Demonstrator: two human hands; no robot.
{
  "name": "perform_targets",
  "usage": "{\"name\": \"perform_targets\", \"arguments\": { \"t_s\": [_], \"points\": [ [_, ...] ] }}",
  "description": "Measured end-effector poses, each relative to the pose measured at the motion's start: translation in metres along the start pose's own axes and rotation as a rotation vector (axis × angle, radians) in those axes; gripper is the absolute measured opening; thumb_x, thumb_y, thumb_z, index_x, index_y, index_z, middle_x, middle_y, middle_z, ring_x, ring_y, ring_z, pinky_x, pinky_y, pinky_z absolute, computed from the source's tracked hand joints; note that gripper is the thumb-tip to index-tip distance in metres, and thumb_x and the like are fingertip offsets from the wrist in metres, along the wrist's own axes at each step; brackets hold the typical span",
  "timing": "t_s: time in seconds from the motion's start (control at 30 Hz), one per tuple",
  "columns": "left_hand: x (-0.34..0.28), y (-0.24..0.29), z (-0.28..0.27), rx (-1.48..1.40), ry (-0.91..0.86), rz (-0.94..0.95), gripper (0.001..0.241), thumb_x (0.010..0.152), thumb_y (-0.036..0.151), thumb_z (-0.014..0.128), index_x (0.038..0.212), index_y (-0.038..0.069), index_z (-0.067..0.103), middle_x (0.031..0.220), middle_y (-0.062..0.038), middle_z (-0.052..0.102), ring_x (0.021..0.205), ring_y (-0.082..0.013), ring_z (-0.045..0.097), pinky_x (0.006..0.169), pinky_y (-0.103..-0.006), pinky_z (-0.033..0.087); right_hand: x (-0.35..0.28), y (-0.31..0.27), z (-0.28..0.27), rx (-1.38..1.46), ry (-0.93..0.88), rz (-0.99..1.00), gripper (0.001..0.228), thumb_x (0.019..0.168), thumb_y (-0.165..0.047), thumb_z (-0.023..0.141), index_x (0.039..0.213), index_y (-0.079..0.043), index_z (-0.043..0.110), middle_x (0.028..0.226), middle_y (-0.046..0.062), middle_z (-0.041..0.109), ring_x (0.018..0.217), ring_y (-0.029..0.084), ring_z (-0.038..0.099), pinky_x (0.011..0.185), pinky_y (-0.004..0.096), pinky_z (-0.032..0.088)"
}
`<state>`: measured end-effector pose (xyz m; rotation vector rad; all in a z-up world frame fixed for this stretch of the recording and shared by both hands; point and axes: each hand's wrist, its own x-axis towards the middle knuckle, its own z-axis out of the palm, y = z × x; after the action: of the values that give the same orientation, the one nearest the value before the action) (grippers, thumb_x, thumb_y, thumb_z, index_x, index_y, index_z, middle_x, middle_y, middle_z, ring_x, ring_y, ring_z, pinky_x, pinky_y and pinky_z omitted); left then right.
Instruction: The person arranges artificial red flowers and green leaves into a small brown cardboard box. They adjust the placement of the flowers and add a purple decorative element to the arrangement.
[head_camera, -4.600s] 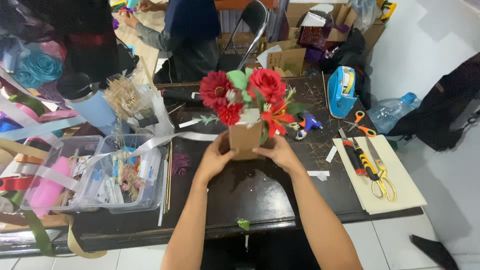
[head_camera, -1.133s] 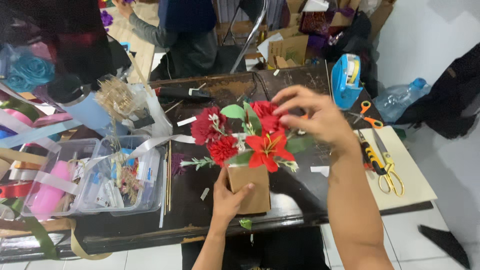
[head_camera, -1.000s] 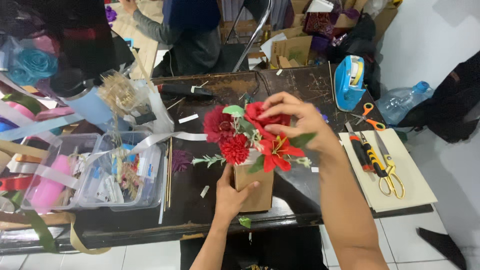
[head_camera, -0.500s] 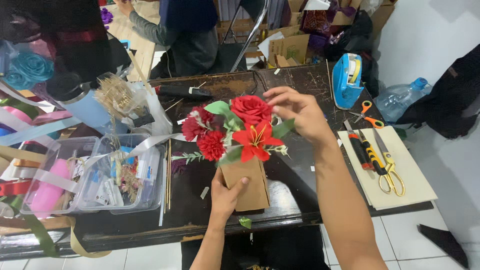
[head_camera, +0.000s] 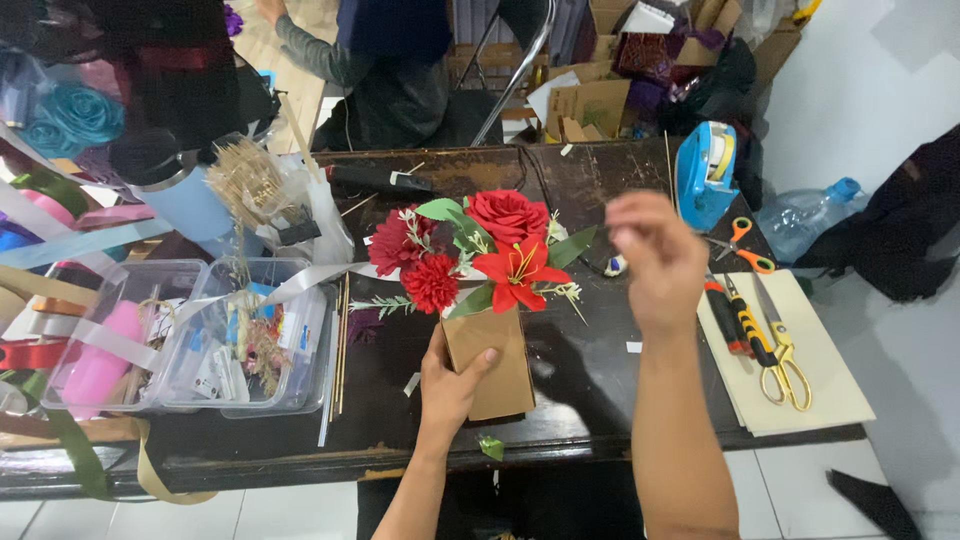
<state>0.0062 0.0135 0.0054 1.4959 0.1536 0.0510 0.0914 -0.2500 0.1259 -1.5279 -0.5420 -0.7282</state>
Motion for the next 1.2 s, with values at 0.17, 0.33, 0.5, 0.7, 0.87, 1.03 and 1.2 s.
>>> {"name": "perform_targets", "arguments": {
  "t_s": [0.17, 0.33, 0.5, 0.7, 0.87, 1.03, 1.2],
  "points": [
    [-0.002, 0.012, 0.002, 0.052, 0.000, -0.022, 0.067, 0.077, 0.034, 0.102, 0.132, 0.011, 0.071, 0.108, -0.012, 0.078, 0.106, -0.0243, 0.072, 0.097, -0.0480, 0.058, -0.034, -0.032, 0.035, -0.406, -0.131, -0.322, 0.027, 0.100, -0.020, 0.076, 0.124, -0.009, 0.083, 0.135, 0.017, 0.074, 0.132, 0.036, 0.063, 0.118, 0.051, 0.040],
    [-0.003, 0.008, 0.002, 0.099, -0.047, -0.056, 0.078, 0.077, 0.043, 0.098, 0.142, 0.012, 0.067, 0.118, -0.017, 0.077, 0.114, -0.0307, 0.074, 0.100, -0.0538, 0.058, -0.040, -0.020, 0.064, -0.668, -0.198, -0.541, 0.023, 0.104, -0.022, 0.074, 0.124, -0.019, 0.084, 0.131, 0.007, 0.080, 0.125, 0.030, 0.071, 0.118, 0.050, 0.034],
    [-0.005, 0.006, -0.003, 0.112, -0.007, -0.043, 0.082, 0.077, 0.039, 0.100, 0.146, 0.013, 0.066, 0.123, -0.018, 0.079, 0.121, -0.0338, 0.075, 0.105, -0.0564, 0.058, -0.046, -0.041, 0.060, -0.481, -0.102, -0.404, 0.026, 0.101, -0.020, 0.072, 0.122, -0.010, 0.084, 0.129, 0.018, 0.079, 0.124, 0.039, 0.071, 0.113, 0.055, 0.048],
    [0.000, 0.000, -0.002, 0.090, 0.008, -0.044, 0.083, 0.079, 0.039, 0.100, 0.149, 0.010, 0.064, 0.124, -0.020, 0.077, 0.122, -0.0330, 0.072, 0.106, -0.0571, 0.056, -0.050, -0.032, 0.059, -0.519, -0.133, -0.427, 0.027, 0.098, -0.025, 0.079, 0.121, -0.012, 0.085, 0.128, 0.015, 0.081, 0.125, 0.037, 0.073, 0.115, 0.055, 0.047],
    [0.003, -0.002, -0.003, 0.026, 0.037, -0.056, 0.076, 0.079, 0.027, 0.100, 0.145, 0.009, 0.067, 0.123, -0.020, 0.077, 0.121, -0.0351, 0.072, 0.106, -0.0576, 0.055, -0.055, -0.030, 0.036, -0.306, 0.109, -0.311, 0.028, 0.102, -0.021, 0.067, 0.116, 0.001, 0.079, 0.117, 0.023, 0.079, 0.115, 0.040, 0.072, 0.107, 0.053, 0.053],
    [0.007, 0.007, 0.000, 0.028, 0.053, -0.032, 0.078, 0.075, 0.028, 0.103, 0.143, 0.012, 0.068, 0.122, -0.016, 0.078, 0.120, -0.0297, 0.071, 0.106, -0.0536, 0.055, -0.085, 0.014, 0.035, -0.193, 0.273, -0.057, 0.015, 0.105, -0.008, 0.069, 0.102, 0.003, 0.079, 0.092, 0.019, 0.076, 0.091, 0.033, 0.073, 0.085, 0.044, 0.056],
    [0.034, 0.003, -0.004, 0.116, -0.052, 0.071, 0.071, 0.076, 0.024, 0.102, 0.138, 0.009, 0.069, 0.129, -0.020, 0.078, 0.130, -0.0390, 0.071, 0.109, -0.0557, 0.054, -0.123, 0.075, 0.050, 0.244, -0.465, 0.651, 0.092, 0.076, -0.007, 0.099, 0.158, 0.000, 0.057, 0.155, 0.025, 0.066, 0.143, 0.040, 0.060, 0.123, 0.059, 0.044]
  ]
}}
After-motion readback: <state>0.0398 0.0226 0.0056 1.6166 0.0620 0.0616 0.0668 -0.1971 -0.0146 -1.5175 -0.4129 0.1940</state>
